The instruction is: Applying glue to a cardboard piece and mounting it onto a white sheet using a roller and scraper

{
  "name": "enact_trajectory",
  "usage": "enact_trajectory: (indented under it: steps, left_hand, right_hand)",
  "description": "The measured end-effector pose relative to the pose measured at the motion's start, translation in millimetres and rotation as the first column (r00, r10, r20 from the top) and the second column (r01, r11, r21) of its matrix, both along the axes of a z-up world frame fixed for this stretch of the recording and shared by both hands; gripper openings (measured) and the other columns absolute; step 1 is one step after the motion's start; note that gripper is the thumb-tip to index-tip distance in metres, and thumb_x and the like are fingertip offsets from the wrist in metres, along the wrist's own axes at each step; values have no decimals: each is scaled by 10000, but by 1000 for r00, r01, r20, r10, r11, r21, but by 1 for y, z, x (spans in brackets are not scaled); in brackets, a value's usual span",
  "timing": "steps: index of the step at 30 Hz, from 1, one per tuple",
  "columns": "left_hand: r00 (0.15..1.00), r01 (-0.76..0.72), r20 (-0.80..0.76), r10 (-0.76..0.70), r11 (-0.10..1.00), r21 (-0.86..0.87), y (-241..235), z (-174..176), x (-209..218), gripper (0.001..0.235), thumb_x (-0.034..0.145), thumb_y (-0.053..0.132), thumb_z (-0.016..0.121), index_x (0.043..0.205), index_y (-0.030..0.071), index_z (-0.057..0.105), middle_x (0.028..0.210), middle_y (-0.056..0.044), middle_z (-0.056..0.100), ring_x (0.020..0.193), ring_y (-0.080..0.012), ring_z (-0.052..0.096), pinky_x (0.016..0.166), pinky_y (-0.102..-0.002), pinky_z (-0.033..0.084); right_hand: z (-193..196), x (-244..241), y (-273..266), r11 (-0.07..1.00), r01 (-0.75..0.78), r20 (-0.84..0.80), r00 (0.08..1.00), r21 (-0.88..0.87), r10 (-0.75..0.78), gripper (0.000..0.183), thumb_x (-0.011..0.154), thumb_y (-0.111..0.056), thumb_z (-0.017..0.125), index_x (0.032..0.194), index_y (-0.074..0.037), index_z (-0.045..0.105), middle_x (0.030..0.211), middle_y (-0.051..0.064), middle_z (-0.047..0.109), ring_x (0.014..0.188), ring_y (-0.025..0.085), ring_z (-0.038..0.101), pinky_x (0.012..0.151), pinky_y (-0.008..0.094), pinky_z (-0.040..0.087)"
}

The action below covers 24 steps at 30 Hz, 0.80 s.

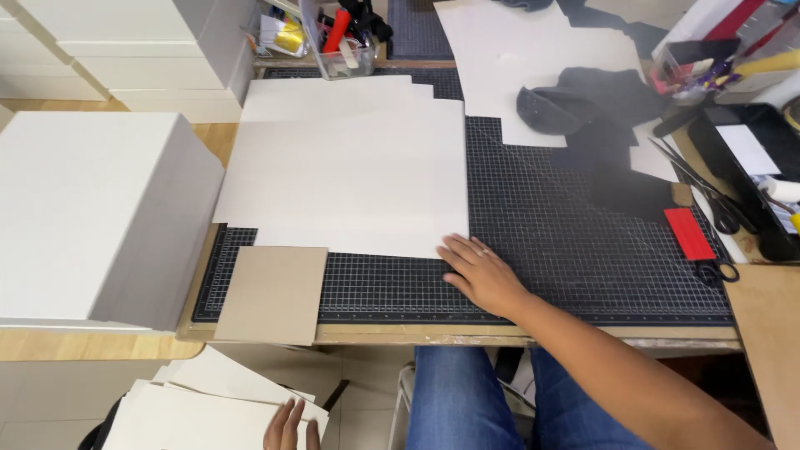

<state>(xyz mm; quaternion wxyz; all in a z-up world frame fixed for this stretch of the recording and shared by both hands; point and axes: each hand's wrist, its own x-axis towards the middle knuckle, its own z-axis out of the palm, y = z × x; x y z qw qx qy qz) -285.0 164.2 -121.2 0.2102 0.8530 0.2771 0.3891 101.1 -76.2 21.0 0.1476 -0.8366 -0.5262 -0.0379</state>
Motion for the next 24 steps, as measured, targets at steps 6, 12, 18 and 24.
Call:
enact_trajectory:
  steps: [6,12,18,24]
  left_hand:
    - [959,285,-67,-277,921,267,-24,125,97,492,887,347,758,1340,191,644,1416,-49,605,1435,-317,493,1236,-583,330]
    - [808,369,-548,-217,912,181,56,120,130,1117,723,722,698,1640,281,239,1726,-81,189,1587,-387,103,1222,-623,143]
    - [708,457,-636,-308,886,79,88,136,127,1091,684,110,801,1619,341,288,1699,33,289,1574,-347,226,1183,-539,310]
    - [701,428,-629,-336,904,-6,102,134,129,1070,651,-20,691,1604,314,337,1672,9,345,1551,-334,278,1182,-517,351]
  right_hand:
    - [0,-27,-82,992,-32,35,999,119,28,461,1031,-306,566,1438,-90,567,1465,123,567,1434,310,467,1217,513,336]
    - [20,-15,-42,877,477,-238,860,57,-452,536,989,-478,555,1429,-174,581,1217,57,666,1138,290,589,933,481,488]
    - [51,14,74,445,874,-501,300,-197,-812,1016,796,-493,861,1592,-158,326,1514,198,452,1404,403,408,1090,486,500]
    - [17,37,129,302,918,-541,122,-258,-832,861,881,-98,679,1612,-183,232,1491,254,428,1369,418,425,1164,513,320]
